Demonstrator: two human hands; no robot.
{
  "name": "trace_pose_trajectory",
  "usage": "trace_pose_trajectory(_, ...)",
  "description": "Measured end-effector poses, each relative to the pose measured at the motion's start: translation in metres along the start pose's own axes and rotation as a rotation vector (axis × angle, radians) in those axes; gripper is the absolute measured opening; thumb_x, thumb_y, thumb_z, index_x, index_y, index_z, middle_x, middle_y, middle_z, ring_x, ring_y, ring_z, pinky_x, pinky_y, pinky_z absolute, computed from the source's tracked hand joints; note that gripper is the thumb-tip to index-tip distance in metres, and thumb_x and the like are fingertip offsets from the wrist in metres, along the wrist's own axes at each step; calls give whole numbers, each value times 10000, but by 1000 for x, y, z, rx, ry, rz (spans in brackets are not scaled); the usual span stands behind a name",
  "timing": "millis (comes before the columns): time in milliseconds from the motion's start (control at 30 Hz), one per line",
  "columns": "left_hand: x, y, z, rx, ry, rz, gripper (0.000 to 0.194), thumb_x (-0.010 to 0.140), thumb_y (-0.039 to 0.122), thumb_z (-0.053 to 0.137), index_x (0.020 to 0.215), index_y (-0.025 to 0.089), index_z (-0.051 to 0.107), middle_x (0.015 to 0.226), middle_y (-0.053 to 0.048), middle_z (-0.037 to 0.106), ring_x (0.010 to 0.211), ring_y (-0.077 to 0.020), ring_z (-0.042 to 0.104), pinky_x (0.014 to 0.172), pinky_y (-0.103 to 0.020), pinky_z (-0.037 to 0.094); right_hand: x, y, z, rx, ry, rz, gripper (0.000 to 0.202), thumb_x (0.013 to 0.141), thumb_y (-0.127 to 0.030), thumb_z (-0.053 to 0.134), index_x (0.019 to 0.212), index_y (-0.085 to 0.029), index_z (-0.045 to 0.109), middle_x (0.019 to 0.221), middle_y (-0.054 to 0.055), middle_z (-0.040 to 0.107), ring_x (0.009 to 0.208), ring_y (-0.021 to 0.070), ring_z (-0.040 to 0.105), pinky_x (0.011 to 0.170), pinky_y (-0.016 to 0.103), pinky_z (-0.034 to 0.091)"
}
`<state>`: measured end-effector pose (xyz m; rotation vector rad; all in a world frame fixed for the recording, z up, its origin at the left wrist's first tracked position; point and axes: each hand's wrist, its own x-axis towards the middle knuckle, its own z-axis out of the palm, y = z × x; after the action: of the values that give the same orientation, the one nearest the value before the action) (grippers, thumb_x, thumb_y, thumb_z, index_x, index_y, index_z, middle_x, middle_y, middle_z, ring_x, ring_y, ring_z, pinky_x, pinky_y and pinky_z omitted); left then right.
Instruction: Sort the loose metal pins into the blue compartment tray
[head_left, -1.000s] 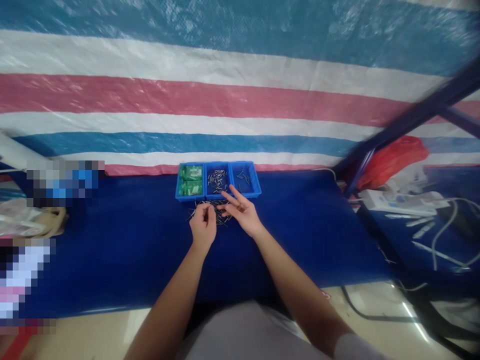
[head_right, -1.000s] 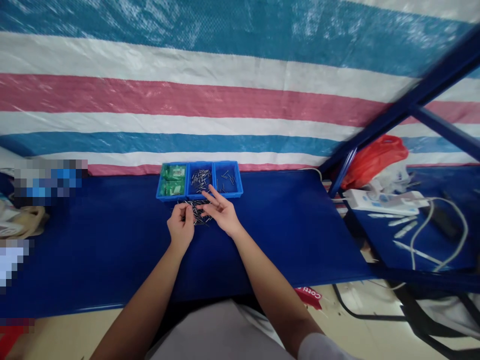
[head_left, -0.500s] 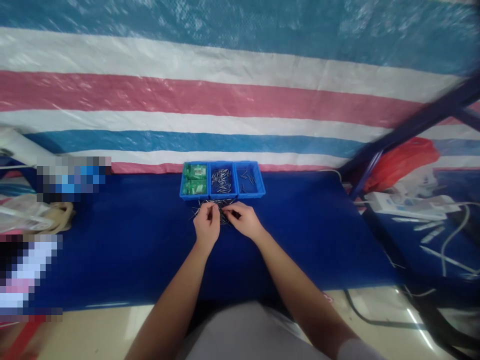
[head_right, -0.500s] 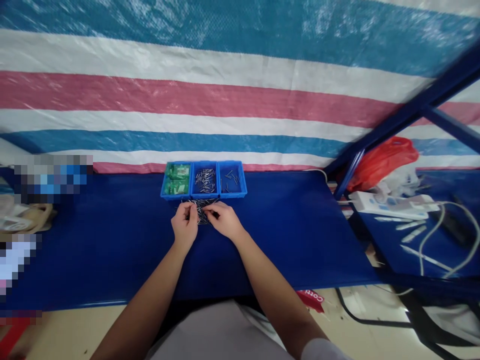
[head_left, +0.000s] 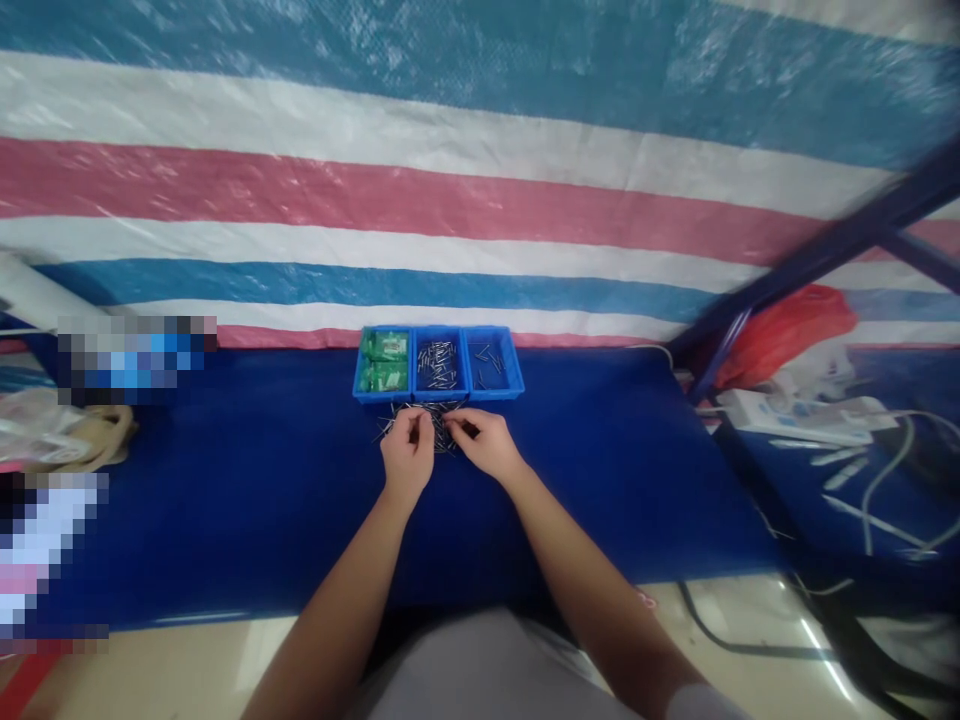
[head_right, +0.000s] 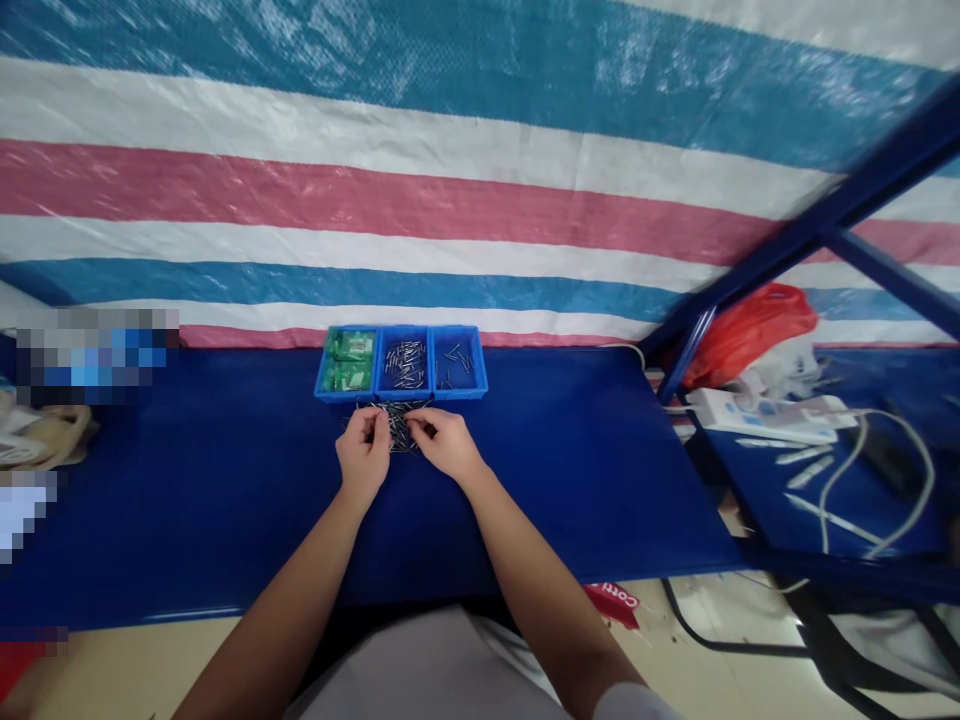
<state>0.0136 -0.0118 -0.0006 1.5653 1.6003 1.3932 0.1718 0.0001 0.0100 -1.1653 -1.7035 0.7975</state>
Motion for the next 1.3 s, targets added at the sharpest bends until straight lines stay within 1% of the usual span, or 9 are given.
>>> trace_pose_trajectory(167, 0, 1, 0, 5, 8, -6, 241, 922, 416, 527, 968, 205, 635, 717, 1, 667, 627, -119, 634, 630, -226, 491, 0, -3, -1, 16, 7, 27, 203, 889, -277, 598, 1013, -228, 751, 922, 54, 761, 736, 186, 697, 709, 321, 570)
trace_pose_trajectory(333, 0, 0, 1, -9, 17, -5, 242, 924, 419, 522, 957, 205, 631, 715, 2, 662, 617, -116, 627, 635, -230, 493, 0, -3, 0, 8, 9, 19, 195, 892, -272, 598, 1007, -230, 749, 943, 55, 761, 763, 192, 702, 707, 321, 567)
trace_pose_trajectory(633, 0, -1, 0, 2, 10, 4, 223, 917, 400, 536, 961, 204, 631, 738, 1, 674, 638, -114, 636, 645, -224, 491, -1, -3, -1, 29, -57, -20, 189, 896, -237, 588, 998, -222, 746, 958, 51, 760, 806, 183, 716, 743, 311, 578)
trace_pose_trajectory(767, 0, 0, 0, -9, 8, -2, 221, 918, 401, 534, 950, 204, 630, 738, 3, 673, 635, -110, 633, 644, -221, 489, -2, -2, -2, 29, -101, -66, 203, 854, -167, 607, 1003, -209, 738, 953, 52, 744, 790, 161, 699, 731, 288, 575)
trace_pose_trajectory(933, 0, 0, 1, -13, 10, 0, 214, 916, 395, 536, 954, 207, 632, 746, 0, 678, 631, -112, 635, 635, -221, 489, -1, 0, -4, 8, -163, -137, 322, 769, -62, 619, 1028, -218, 729, 947, 46, 720, 833, 162, 668, 742, 288, 567)
trace_pose_trajectory(1133, 1, 1, 0, -4, 3, -2, 204, 916, 386, 539, 953, 207, 628, 726, 7, 666, 606, -106, 624, 629, -220, 487, -1, 4, -3, 17, -152, -131, 366, 748, -28, 596, 1036, -213, 725, 964, 45, 708, 791, 144, 663, 726, 280, 572)
trace_pose_trajectory(1300, 0, 1, 0, -3, 2, -7, 206, 915, 389, 539, 954, 208, 629, 728, 7, 665, 609, -108, 628, 624, -220, 487, -1, 5, -1, 6, -134, -132, 360, 743, -23, 583, 1017, -206, 729, 940, 45, 707, 771, 141, 664, 719, 278, 572)
